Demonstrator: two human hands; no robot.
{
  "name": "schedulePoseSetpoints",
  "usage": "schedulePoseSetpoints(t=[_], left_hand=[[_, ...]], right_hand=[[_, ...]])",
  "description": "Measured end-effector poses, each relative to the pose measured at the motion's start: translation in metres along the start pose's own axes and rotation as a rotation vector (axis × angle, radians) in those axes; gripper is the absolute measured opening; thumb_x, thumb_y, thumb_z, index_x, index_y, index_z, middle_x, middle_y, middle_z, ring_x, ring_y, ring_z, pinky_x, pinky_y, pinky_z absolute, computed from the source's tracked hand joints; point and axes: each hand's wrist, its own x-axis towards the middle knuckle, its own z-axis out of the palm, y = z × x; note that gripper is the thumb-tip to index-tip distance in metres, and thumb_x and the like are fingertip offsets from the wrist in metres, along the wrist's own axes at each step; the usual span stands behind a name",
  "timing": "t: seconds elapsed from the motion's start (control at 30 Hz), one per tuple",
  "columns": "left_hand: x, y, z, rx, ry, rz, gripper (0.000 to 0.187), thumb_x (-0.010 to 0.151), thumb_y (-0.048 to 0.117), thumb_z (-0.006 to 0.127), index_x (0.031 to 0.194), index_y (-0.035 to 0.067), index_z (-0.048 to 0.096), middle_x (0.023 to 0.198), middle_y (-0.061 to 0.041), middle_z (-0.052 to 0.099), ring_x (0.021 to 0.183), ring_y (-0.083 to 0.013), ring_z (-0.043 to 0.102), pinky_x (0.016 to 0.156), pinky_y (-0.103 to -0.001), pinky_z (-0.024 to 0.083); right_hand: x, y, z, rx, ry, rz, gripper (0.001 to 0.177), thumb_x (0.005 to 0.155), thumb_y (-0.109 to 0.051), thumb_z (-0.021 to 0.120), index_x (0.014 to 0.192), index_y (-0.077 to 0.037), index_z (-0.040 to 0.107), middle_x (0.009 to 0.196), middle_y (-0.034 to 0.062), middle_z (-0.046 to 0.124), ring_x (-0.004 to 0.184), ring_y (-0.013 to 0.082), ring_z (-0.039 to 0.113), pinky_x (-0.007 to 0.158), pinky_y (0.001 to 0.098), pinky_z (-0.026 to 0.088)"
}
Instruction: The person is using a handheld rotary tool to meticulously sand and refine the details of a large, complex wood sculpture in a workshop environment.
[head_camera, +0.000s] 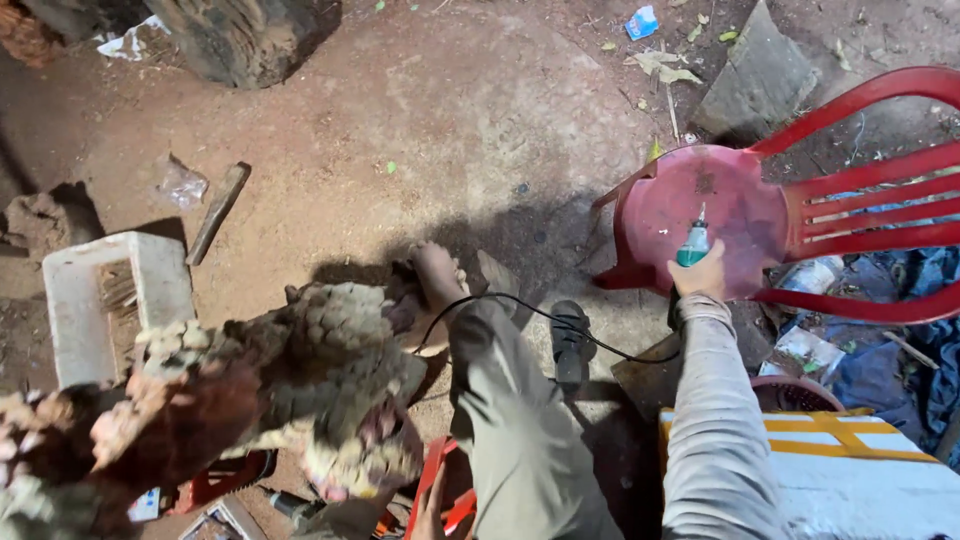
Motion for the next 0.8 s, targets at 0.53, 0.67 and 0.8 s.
schedulePoseSetpoints(t=[0.53,0.67,0.8], left_hand=[[0.070,-0.078,0.016,-0.567,-0.082,-0.067,0.050,0.102,0.027,0.045,0.147,0.006,0.050,0.137,-0.019,0.060,0.122,-0.0295,0.061,0.107,-0.039,0.048],[0.028,-0.103,0.008,-0.711,-0.097,-0.079,0.050,0.101,0.027,0.046,0.148,0.009,0.048,0.135,-0.018,0.060,0.119,-0.0289,0.062,0.106,-0.037,0.049],[-0.009,-0.134,0.051,-0.851,-0.107,-0.104,0.051,0.100,0.027,0.048,0.148,0.013,0.047,0.133,-0.016,0.060,0.116,-0.0283,0.062,0.104,-0.036,0.049]], right_hand=[[0.077,0.014,0.055,-0.351,0.035,0.125,0.087,0.080,-0.034,0.078,0.149,-0.014,0.028,0.119,0.0201,0.067,0.112,0.0430,0.068,0.093,0.0511,0.057],[0.074,0.015,0.055,-0.295,0.064,0.112,0.082,0.084,-0.037,0.080,0.147,-0.010,0.034,0.121,0.0229,0.065,0.115,0.0457,0.064,0.095,0.0540,0.055],[0.052,-0.009,0.032,-0.288,0.042,0.116,0.088,0.086,-0.047,0.082,0.150,-0.009,0.034,0.129,0.0226,0.062,0.121,0.0463,0.061,0.096,0.0579,0.053]])
